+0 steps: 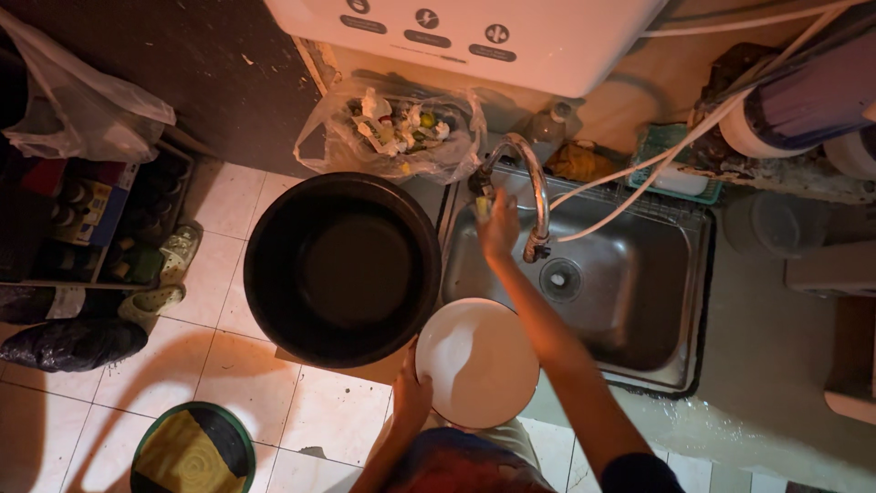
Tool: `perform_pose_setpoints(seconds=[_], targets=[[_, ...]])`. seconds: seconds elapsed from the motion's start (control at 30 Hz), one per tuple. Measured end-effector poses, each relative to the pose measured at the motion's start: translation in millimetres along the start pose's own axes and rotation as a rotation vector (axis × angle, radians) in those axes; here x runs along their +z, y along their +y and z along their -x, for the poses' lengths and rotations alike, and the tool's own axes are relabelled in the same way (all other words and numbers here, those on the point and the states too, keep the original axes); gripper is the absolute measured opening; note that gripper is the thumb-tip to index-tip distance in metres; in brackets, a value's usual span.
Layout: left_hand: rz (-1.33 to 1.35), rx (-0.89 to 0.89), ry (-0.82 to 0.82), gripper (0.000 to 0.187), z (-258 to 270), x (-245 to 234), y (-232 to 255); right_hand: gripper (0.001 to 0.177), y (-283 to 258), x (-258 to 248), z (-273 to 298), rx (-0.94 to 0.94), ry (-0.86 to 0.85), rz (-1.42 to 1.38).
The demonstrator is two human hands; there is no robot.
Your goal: The person scrubs the stainless steel sink basin with a sponge under running water, then washes their hands at the faucet. They pick up a white plate from a nearby shelf, scrub it with the sponge, rinse it under the tap, and hold the rinsed plate at the sink.
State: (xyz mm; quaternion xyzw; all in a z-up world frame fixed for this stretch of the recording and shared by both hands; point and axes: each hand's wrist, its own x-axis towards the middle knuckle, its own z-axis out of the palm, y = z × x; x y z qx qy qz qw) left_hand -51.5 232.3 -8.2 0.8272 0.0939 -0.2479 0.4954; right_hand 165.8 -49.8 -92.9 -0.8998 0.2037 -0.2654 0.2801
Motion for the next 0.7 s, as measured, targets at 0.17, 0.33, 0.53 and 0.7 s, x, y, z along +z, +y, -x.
perform_pose_setpoints(seconds=[0.17,0.33,0.53,0.7], targets=[[-0.062,0.119,0.019,0.071,-11,6,-15,0.049,39,-32,17,0.782,-0.528,-0.695],[-0.066,0.18,0.073,0.066,-16,17,-22,0.044,67,-58,32,1.14,-0.897,-1.313],[-0.077,0.115,0.046,0.063,-9,20,1,0.044,65,-50,24,0.977,-0.864,-1.179],[-0.037,0.121,0.074,0.064,-7,26,24,0.045,67,-53,25,0.755,-0.756,-0.921]])
